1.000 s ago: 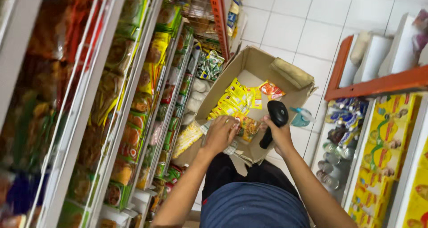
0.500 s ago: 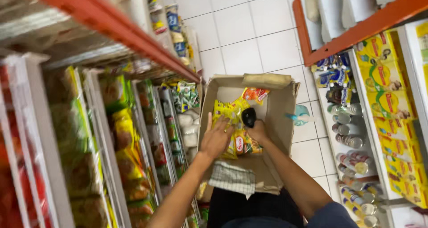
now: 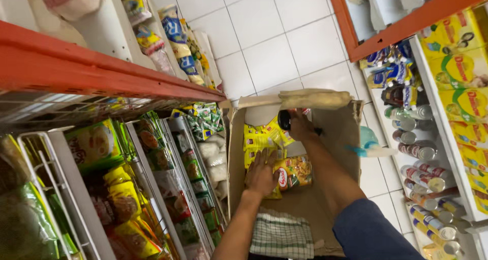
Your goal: The person uses a handheld barcode scanner to scan several small yellow and orange packets of food seasoning. The person picks up individual packets from a cardboard box on the floor, scans them, and then places them back onto a store shelf.
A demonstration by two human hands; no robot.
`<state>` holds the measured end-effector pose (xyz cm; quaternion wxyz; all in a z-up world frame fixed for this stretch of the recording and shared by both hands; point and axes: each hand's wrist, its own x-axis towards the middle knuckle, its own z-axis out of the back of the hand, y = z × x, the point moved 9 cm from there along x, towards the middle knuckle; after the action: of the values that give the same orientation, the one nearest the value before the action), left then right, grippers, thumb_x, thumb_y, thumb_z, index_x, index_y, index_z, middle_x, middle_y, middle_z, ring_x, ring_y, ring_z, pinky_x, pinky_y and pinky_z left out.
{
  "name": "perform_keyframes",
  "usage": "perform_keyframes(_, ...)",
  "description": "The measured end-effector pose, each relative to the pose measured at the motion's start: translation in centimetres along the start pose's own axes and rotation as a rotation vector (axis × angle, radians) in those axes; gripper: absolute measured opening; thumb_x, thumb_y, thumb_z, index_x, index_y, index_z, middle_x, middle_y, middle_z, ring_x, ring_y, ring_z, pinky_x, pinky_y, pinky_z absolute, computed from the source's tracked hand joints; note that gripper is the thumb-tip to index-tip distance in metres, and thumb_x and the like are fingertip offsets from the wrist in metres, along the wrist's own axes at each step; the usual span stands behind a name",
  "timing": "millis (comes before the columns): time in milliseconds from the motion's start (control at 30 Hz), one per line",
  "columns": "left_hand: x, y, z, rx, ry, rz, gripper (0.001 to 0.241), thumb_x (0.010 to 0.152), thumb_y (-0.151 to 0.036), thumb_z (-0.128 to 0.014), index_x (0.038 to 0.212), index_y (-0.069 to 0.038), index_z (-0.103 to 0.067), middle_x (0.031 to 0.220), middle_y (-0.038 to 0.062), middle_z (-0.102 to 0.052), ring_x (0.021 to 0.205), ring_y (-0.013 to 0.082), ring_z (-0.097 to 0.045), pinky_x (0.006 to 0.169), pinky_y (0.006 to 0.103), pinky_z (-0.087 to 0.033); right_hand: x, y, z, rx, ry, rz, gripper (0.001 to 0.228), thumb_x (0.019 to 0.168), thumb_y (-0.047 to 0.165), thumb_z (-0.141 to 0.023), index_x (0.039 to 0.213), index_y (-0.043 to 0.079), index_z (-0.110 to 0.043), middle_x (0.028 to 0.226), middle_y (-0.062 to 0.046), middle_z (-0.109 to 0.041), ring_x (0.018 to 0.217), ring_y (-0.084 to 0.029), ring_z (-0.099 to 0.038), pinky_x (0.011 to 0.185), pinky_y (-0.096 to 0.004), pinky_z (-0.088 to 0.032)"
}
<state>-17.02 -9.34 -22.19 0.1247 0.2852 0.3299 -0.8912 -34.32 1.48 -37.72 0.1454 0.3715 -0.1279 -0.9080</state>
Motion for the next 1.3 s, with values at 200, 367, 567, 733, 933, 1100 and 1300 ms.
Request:
perform_keyframes(200,0.2,3.9,-3.4,-0.158,-0.125,0.022,0.076,0.087,-0.026,-0.074,0.154,-0.012,-0.041,0.157,0.022,-0.037,0.144,0.0421,-0.035,0.117,0.0474,-0.034,0.9,-0.6,-1.9,0.115,-0.055,0.067,0.069,0.08,0.009,-0.072,0.144,0.013,-0.046,0.152,-0.018,-0.035,0.133,-0.039,-0.049,0.105,-0.049,-0.047)
perform_keyframes(367,2.1,7.4,-6.1,-0.989,-0.286,0.232,0.061,0.091,-0.033,-0.069,0.145,-0.008,-0.056,0.134,0.019,-0.067,0.118,0.0321,-0.062,0.1,0.0422,-0.049,-6.1,2.7,2.2,0.287,-0.23,0.289,0.044,0.082,0.018,-0.077,0.124,0.011,-0.066,0.142,-0.018,-0.054,0.139,-0.04,-0.042,0.113,-0.045,-0.039)
perform_keyframes(567,-1.0,2.9,-2.6,-1.895,0.006,0.453,0.072,0.094,-0.062,-0.041,0.146,-0.012,-0.051,0.127,0.014,-0.07,0.11,0.0263,-0.067,0.093,0.0379,-0.055,-23.2,10.4,9.6,0.64,-0.051,0.636,0.066,0.07,0.01,-0.081,0.132,0.004,-0.058,0.146,-0.018,-0.045,0.138,-0.035,-0.047,0.114,-0.04,-0.039)
perform_keyframes(733,-6.6,-3.1,4.0,-2.261,0.11,0.087,0.068,0.096,-0.042,-0.048,0.151,-0.002,-0.043,0.138,0.019,-0.062,0.121,0.0323,-0.063,0.1,0.0426,-0.055,-32.5,12.5,13.2,0.48,0.1,0.806,0.069,0.075,0.011,-0.084,0.136,0.002,-0.055,0.151,-0.016,-0.044,0.139,-0.031,-0.047,0.112,-0.041,-0.039)
perform_keyframes(933,-12.7,-5.0,8.7,-1.886,-0.121,-0.203,0.093,0.082,0.012,-0.06,0.16,-0.024,-0.025,0.143,0.018,-0.058,0.12,0.0226,-0.063,0.094,0.0339,-0.053,-33.2,6.1,13.2,1.18,0.022,0.49,0.055,0.087,0.011,-0.076,0.136,0.001,-0.054,0.136,-0.014,-0.062,0.123,-0.027,-0.06,0.105,-0.039,-0.045)
perform_keyframes(1100,-14.9,-6.7,6.2,-1.585,-0.246,-0.099,0.073,0.091,0.015,-0.059,0.161,0.002,-0.04,0.145,0.022,-0.061,0.079,0.0203,-0.05,0.063,0.0278,-0.035,-30.6,4.3,10.8,1.565,0.106,0.271,0.039,0.088,0.008,-0.075,0.125,0.001,-0.063,0.125,-0.013,-0.069,0.11,-0.02,-0.07,0.097,-0.037,-0.056)
perform_keyframes(1300,-16.9,-10.4,4.9,-1.682,-0.627,-0.147,0.057,0.095,0.001,-0.068,0.146,-0.005,-0.044,0.13,0.015,-0.066,0.109,0.0152,-0.073,0.091,0.029,-0.061,-31.8,5.1,13.7,1.188,0.109,0.282,0.042,0.079,0.005,-0.082,0.118,0.004,-0.067,0.108,-0.009,-0.073,0.094,-0.018,-0.07,0.082,-0.032,-0.059)
